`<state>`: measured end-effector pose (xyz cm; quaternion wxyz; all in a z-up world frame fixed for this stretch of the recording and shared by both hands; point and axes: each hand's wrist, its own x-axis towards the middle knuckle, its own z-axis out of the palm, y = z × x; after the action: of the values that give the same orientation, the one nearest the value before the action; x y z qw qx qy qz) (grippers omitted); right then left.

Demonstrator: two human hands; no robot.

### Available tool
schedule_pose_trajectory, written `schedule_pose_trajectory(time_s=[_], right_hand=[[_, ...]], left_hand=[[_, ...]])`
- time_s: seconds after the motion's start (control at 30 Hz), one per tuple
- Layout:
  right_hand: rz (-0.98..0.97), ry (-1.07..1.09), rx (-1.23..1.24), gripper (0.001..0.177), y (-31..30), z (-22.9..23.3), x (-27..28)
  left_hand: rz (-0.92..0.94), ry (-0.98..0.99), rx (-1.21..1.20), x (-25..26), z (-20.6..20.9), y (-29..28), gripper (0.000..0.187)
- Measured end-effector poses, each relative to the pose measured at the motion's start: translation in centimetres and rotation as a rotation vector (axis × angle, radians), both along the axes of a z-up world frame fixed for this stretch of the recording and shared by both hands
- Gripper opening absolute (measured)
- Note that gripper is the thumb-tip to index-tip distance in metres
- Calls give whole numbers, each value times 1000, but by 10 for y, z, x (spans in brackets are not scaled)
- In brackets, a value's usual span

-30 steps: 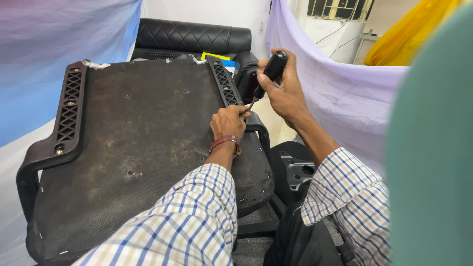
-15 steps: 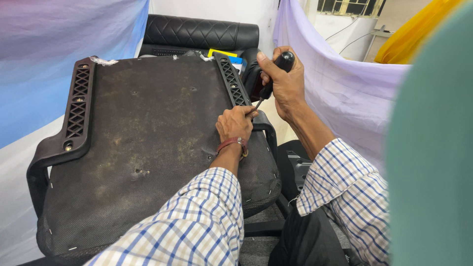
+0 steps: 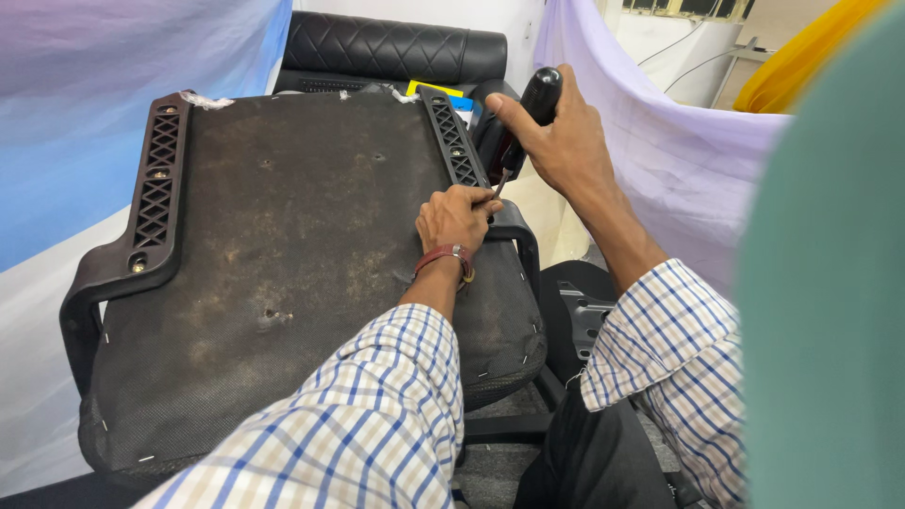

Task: The person uses a screwdriver to remove screws from the underside of an office chair seat. They loosen and remove multiple screws from the plastic frame, then place the screwdriver on the seat while handling the chair.

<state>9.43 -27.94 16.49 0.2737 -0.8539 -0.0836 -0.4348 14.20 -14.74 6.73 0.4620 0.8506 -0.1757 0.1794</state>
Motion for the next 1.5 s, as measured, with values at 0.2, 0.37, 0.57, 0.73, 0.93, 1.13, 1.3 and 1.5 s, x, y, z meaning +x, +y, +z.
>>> schedule_pose_trajectory(time_s=[0.2,0.37,0.57,0.73,0.93,1.13,1.3,1.5], right_hand=[[234,78,-13,60,1,0,-5],[211,142,79,62,3,8,-13],[-90,-167,-125,62,-1,9,-13],[18,-98,-145,52,-9,13,-16],[85,-22,-127,49,-8,16,-18],[-40,-274,-145,56,0,4,-19],[34,-253,-28,58,5,1,-20],[103,-186,23,45,2,-3,-15]], left_hand=[[-89,-17,52,3,10,13,23],[-222,27,12,6,19,16,20],[-148,85,-7,10,18,3,18],[-135,72,-23,9,15,4,18],[-57,20,22,1,15,4,18],[-31,-24,29,0,14,2,16],[-17,-119,41,1,9,2,19],[-59,-11,26,3,12,5,18]])
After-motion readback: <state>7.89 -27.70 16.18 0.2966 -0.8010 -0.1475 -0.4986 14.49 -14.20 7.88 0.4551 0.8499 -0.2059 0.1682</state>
